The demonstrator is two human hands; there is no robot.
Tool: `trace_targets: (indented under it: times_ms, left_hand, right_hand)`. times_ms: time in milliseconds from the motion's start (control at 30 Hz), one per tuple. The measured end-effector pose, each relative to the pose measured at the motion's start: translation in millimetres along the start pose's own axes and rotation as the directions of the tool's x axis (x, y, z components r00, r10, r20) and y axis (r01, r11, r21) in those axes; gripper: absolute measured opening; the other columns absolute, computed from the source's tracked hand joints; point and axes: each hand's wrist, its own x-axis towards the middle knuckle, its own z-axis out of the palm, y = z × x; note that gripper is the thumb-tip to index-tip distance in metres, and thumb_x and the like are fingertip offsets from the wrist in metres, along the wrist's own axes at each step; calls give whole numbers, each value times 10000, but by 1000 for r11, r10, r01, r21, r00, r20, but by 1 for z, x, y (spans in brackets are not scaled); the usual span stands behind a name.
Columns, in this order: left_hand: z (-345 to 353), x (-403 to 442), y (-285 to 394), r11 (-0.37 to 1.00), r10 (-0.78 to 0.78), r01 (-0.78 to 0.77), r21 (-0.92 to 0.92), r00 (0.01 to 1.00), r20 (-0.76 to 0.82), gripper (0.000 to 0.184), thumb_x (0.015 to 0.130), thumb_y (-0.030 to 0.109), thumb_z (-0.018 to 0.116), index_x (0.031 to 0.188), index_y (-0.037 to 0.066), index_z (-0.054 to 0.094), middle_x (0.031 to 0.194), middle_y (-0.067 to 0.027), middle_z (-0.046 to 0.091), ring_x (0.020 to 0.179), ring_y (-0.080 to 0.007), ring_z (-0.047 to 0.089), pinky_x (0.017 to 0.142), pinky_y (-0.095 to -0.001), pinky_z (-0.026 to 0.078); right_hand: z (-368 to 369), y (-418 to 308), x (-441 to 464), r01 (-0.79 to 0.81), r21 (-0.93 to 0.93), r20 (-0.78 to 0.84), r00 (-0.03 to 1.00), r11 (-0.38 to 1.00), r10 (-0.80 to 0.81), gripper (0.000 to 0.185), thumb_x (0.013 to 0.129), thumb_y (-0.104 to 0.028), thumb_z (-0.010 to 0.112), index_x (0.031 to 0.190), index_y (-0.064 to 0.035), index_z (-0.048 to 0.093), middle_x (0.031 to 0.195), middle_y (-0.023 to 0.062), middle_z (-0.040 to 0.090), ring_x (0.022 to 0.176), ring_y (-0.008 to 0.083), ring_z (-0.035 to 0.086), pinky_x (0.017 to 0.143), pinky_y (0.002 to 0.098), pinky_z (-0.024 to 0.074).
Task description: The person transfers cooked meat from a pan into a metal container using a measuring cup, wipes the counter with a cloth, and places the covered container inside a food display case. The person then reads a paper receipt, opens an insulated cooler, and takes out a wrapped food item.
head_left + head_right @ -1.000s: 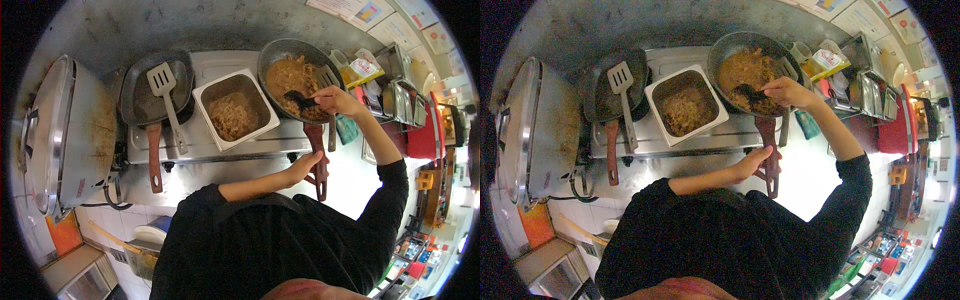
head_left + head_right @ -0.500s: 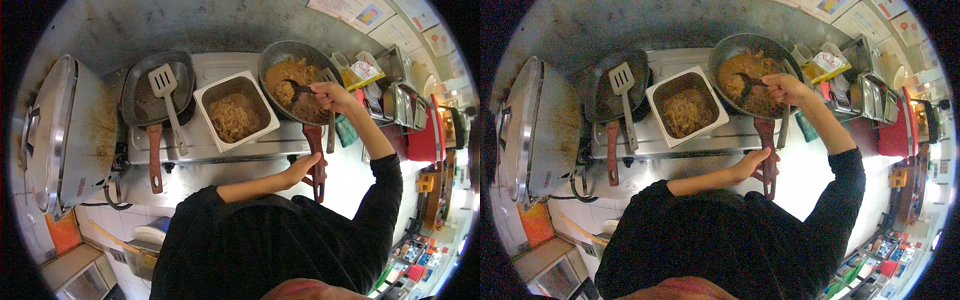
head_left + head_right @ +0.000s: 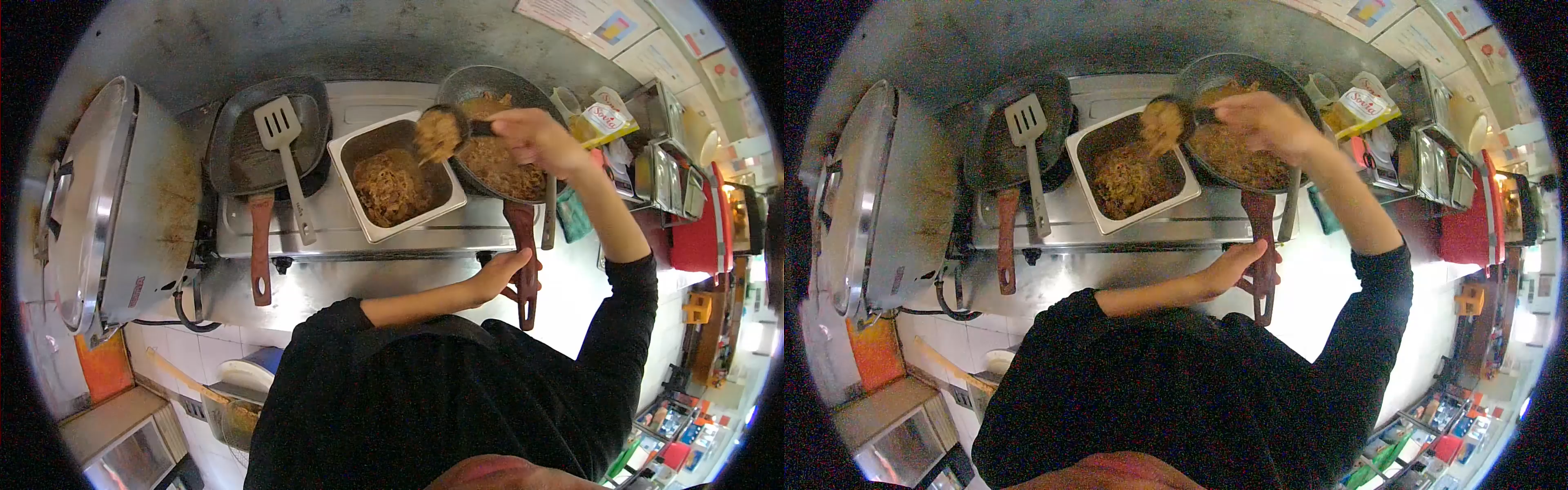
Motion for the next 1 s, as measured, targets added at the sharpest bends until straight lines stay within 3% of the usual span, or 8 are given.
trace_targets:
  times_ms: [100,167,233,433,467,633,933,1000]
  left_hand:
    - [0,1,-1,1000,-13,13,0,1000,-3,579,866,588,324,1078,78,499,916,-112,626,873,-217,610,704,-394,512]
    - [-1,2,-1,1000,-14,14,6,1000,-10,577,866,589,321,1074,82,501,915,-108,628,871,-216,613,706,-396,509]
    - [0,1,-1,1000,-13,13,10,1000,-22,575,866,591,316,1068,85,503,916,-105,630,870,-216,615,709,-398,507]
    - [-1,2,-1,1000,-8,8,14,1000,-7,570,869,586,314,1064,85,504,911,-103,628,863,-211,616,697,-388,512]
    - [0,1,-1,1000,-9,9,19,1000,-7,569,870,584,315,1064,84,503,911,-104,627,863,-211,616,696,-386,514]
    - [-1,0,0,1000,14,-14,21,1000,-2,570,871,581,315,1070,79,499,921,-112,622,870,-216,613,692,-389,519]
    - [2,2,-6,1000,16,-16,-12,1000,-18,557,875,567,323,1076,74,486,952,-137,604,894,-231,588,610,-399,540]
    - [2,1,-6,1000,9,-9,-20,1000,-12,552,876,565,321,1076,78,487,954,-137,604,895,-231,588,612,-401,539]
  right_hand:
    - [50,19,14,430,-680,150,874,593,-462,261,868,-228,534,1035,-40,604,800,105,635,650,186,575,607,310,457]
    - [72,33,17,531,-794,304,768,295,-564,220,820,-113,525,1005,-19,598,884,182,613,780,340,596,679,382,481]
    - [90,21,5,347,-919,254,886,190,-389,207,811,-74,505,986,-15,599,924,170,609,815,355,586,705,406,475]
    - [69,13,9,526,-813,237,692,251,-682,222,819,-84,511,1015,-21,596,912,171,605,744,315,587,694,350,471]
    - [61,8,1,429,-756,106,826,495,-554,229,846,-126,521,1027,-5,591,861,132,615,701,222,585,669,300,457]
    - [-16,1,-8,199,-632,-172,906,749,-387,285,879,-206,497,1064,-6,578,878,132,643,837,169,587,764,301,444]
    - [-83,73,31,-170,-977,-75,838,-128,-540,165,778,-128,472,865,-67,598,766,161,610,765,317,616,667,409,503]
    - [-78,80,35,-142,-979,-85,936,-145,-342,202,765,-124,485,925,-57,589,768,172,606,760,337,603,668,414,488]
